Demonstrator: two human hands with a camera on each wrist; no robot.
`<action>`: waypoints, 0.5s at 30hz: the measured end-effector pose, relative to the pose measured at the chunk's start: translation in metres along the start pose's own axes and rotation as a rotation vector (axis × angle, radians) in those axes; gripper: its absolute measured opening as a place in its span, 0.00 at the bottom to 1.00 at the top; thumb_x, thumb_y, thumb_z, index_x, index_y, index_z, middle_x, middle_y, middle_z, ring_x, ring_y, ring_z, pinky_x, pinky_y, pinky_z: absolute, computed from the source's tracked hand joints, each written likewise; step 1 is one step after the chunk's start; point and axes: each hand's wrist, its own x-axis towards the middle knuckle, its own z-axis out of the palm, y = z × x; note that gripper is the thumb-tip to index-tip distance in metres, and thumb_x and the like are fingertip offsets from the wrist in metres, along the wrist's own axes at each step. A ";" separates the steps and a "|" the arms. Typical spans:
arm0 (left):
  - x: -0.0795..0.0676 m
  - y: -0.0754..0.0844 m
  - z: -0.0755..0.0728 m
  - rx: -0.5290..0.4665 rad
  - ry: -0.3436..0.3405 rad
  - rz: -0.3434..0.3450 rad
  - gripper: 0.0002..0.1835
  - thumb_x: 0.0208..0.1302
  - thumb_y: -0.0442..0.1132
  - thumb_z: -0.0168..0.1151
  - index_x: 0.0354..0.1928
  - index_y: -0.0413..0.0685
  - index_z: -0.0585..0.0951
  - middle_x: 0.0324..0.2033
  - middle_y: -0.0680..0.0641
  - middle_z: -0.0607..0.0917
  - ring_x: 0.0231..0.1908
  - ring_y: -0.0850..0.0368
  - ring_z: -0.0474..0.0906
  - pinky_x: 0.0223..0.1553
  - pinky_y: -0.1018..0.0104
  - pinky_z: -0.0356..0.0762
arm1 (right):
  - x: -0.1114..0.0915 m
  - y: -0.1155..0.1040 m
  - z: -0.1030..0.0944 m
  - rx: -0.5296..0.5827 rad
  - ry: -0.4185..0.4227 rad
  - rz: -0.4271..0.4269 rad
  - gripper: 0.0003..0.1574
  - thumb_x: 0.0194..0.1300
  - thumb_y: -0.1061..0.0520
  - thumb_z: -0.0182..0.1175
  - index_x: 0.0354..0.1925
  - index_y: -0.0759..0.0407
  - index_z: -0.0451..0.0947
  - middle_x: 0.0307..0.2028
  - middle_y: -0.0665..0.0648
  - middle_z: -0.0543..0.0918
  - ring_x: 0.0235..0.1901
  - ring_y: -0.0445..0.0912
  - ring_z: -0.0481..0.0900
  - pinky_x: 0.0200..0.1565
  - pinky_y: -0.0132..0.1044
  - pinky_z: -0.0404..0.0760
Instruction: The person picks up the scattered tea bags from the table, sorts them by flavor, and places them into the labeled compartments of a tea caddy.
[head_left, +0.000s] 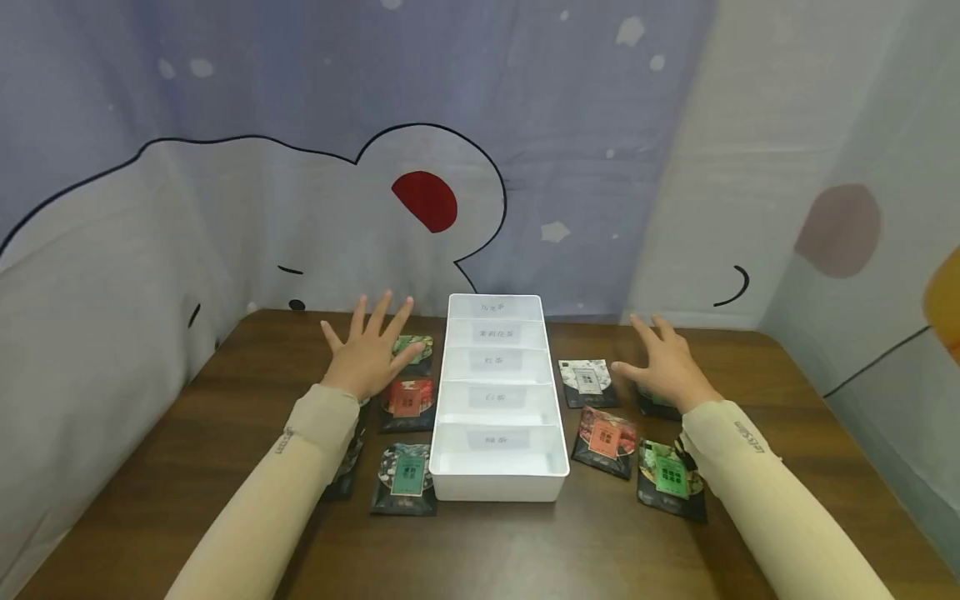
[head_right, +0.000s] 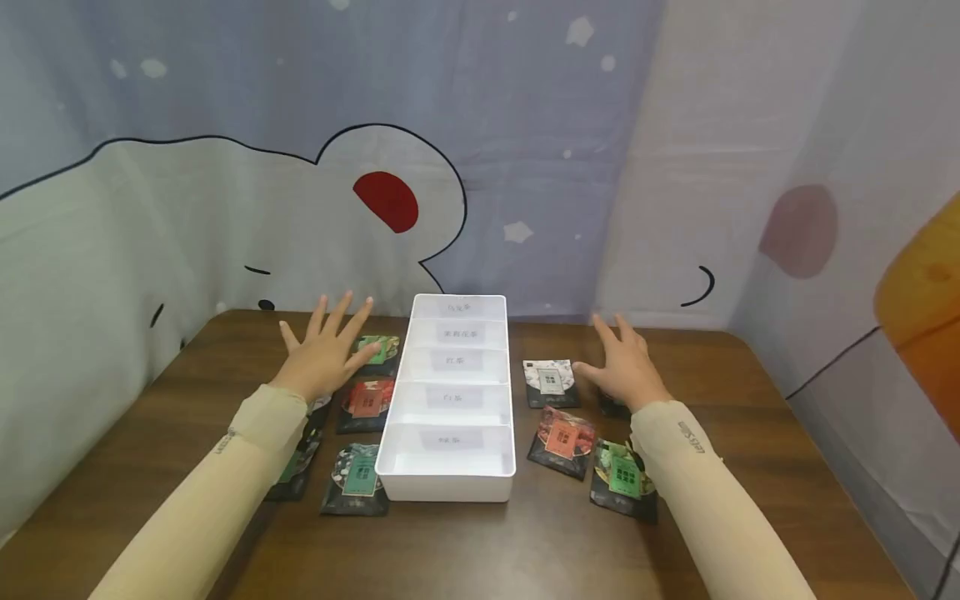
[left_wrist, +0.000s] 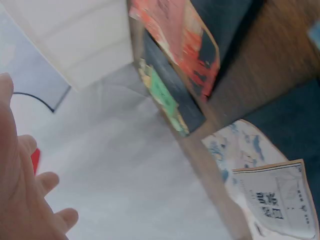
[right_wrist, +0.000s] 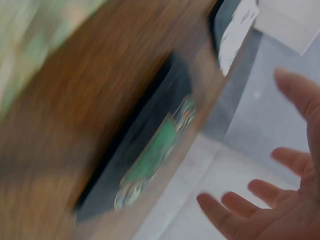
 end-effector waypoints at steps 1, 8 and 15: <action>-0.003 0.001 0.000 0.007 0.011 0.013 0.44 0.74 0.67 0.47 0.82 0.62 0.43 0.81 0.42 0.40 0.78 0.34 0.26 0.61 0.18 0.17 | 0.000 -0.001 0.002 0.024 0.006 -0.002 0.57 0.70 0.41 0.64 0.81 0.60 0.45 0.76 0.77 0.43 0.71 0.80 0.44 0.62 0.79 0.55; -0.021 0.013 0.000 0.024 0.063 0.102 0.43 0.74 0.63 0.51 0.82 0.59 0.49 0.80 0.43 0.47 0.79 0.38 0.35 0.67 0.21 0.26 | 0.005 -0.009 0.010 0.131 0.045 0.004 0.42 0.69 0.54 0.64 0.71 0.73 0.62 0.64 0.79 0.70 0.60 0.71 0.71 0.58 0.67 0.73; -0.031 0.024 0.004 0.040 0.080 0.197 0.41 0.75 0.62 0.51 0.81 0.52 0.54 0.79 0.43 0.53 0.79 0.43 0.45 0.73 0.30 0.37 | 0.008 -0.017 0.017 0.191 -0.012 0.056 0.37 0.68 0.54 0.65 0.66 0.76 0.67 0.55 0.76 0.79 0.53 0.68 0.79 0.51 0.60 0.80</action>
